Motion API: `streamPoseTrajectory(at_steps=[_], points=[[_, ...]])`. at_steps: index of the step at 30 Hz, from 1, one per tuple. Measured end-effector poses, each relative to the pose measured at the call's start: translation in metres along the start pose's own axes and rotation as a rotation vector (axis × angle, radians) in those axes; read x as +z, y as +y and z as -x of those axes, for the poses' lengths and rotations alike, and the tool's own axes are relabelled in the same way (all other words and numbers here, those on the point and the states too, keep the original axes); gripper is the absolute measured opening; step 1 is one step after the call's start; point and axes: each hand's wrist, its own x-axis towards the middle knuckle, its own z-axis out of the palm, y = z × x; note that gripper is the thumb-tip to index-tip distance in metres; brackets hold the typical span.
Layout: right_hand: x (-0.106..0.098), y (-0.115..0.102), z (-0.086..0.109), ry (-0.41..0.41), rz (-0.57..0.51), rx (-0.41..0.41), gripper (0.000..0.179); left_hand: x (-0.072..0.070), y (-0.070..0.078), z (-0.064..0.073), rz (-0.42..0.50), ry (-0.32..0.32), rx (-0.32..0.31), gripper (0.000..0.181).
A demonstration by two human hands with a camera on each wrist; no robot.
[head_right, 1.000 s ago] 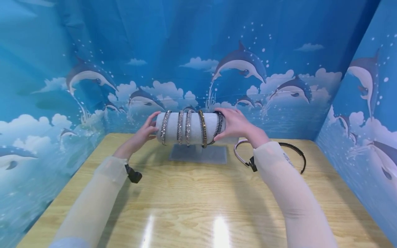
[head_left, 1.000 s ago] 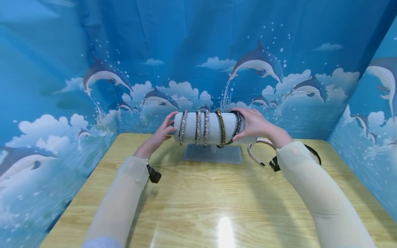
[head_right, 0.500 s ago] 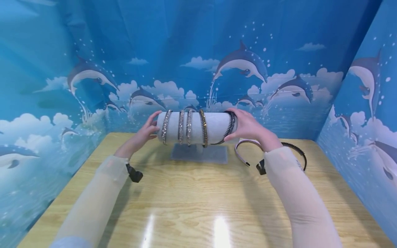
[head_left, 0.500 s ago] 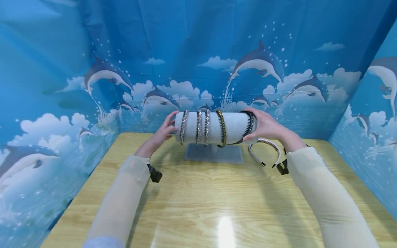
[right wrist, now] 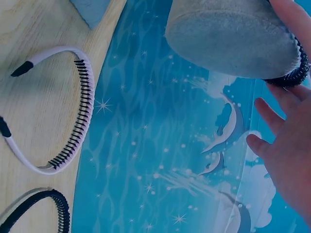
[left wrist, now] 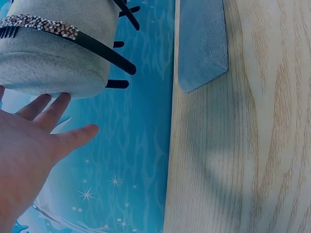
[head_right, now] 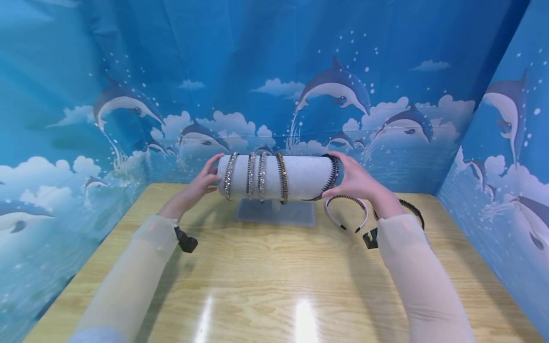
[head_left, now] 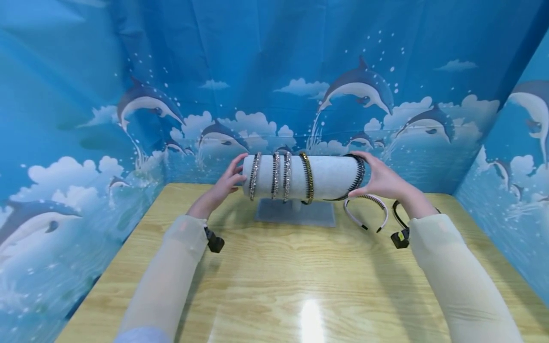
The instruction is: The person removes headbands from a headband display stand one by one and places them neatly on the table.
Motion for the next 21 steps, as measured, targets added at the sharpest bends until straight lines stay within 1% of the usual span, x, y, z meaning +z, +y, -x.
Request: streamPoseTrajectory(at_steps=[5,12,16,21], points=[[0.003,0.011,0.009,0.028,-0.058,0.031,0.119,-0.001,-0.002,-0.001,0.002,-0.002,0.000,0.069],[0.013,0.030,0.021,0.081,-0.176,0.073,0.119,-0.010,-0.025,-0.018,0.017,0.016,0.006,0.068],[0.017,0.039,0.028,0.110,-0.227,0.101,0.118,-0.010,-0.028,-0.020,-0.003,0.034,0.013,0.067],[0.020,0.052,0.043,0.138,-0.247,0.129,0.117,-0.009,-0.029,-0.018,-0.031,0.047,0.009,0.067]])
